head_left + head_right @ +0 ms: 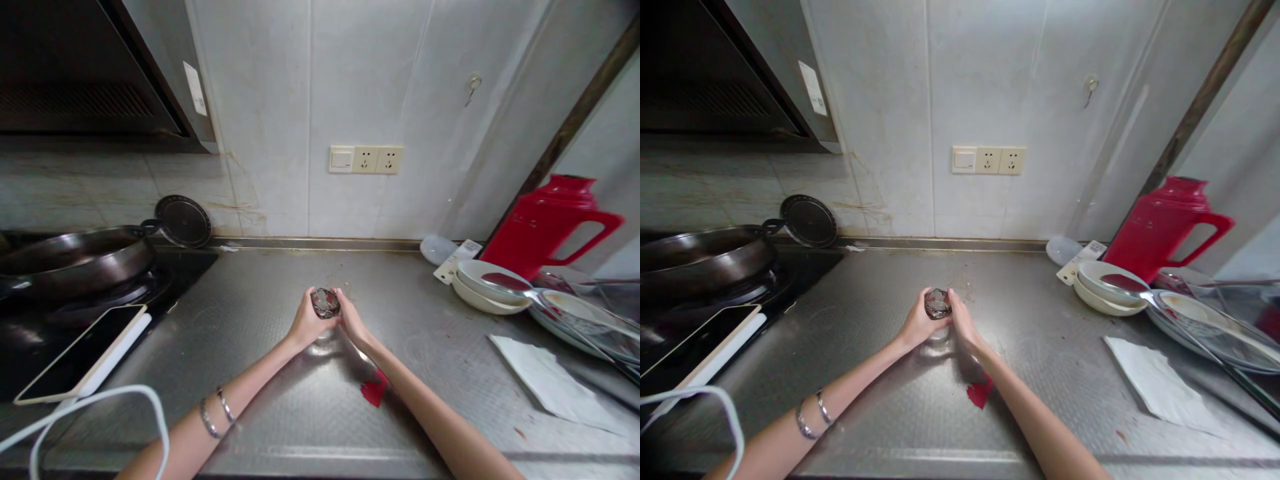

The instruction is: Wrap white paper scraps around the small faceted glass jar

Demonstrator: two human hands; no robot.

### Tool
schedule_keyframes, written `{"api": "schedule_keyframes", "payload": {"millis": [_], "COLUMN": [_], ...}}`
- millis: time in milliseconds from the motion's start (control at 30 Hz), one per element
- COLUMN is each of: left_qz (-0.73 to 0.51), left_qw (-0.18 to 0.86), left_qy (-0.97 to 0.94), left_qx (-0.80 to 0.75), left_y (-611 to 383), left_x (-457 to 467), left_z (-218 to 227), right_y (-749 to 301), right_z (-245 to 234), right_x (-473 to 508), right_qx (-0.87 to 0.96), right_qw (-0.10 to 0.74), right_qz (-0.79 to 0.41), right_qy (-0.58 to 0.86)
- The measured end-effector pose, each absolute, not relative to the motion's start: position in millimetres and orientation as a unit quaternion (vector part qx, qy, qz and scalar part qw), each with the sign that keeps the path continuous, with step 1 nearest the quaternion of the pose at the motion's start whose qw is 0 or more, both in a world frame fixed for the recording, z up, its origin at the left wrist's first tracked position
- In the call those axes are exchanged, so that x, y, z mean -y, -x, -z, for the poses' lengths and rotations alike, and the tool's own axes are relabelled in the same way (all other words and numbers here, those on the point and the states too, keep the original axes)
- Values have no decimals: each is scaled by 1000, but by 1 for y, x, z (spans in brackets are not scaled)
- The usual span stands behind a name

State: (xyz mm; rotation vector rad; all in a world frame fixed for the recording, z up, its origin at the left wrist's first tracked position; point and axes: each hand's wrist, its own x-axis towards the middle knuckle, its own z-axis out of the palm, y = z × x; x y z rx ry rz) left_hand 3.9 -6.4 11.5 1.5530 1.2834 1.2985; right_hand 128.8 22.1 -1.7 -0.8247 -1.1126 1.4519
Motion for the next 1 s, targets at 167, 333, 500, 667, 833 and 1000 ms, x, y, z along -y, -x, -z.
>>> {"api": "schedule_keyframes", "payload": {"millis": [167, 333, 500, 667, 833, 1000], "left_qz": [-474, -461, -497, -530, -513, -464], "left_qw": [392, 308, 315, 295, 372, 420], "left_qy": [-656, -700, -649, -600, -594, -654], "left_qx": [-436, -451, -482, -522, -496, -425], "left_y": [0, 2, 2, 1, -8, -5], "left_x": [5, 4, 3, 1, 8, 9], "left_z": [-10, -13, -15, -13, -7, -9], "right_y": [-139, -140, -133, -126, -129, -141], "right_z": [-10, -22, -21, -7, -3, -17], "right_x": [-26, -18, -17, -19, -21, -24], "right_qx": [425, 435, 451, 470, 438, 392], "right_qw": [529, 516, 529, 555, 557, 529], "right_qz": [-644, -649, -645, -608, -622, -676], "right_qy": [353, 351, 316, 317, 333, 333]}}
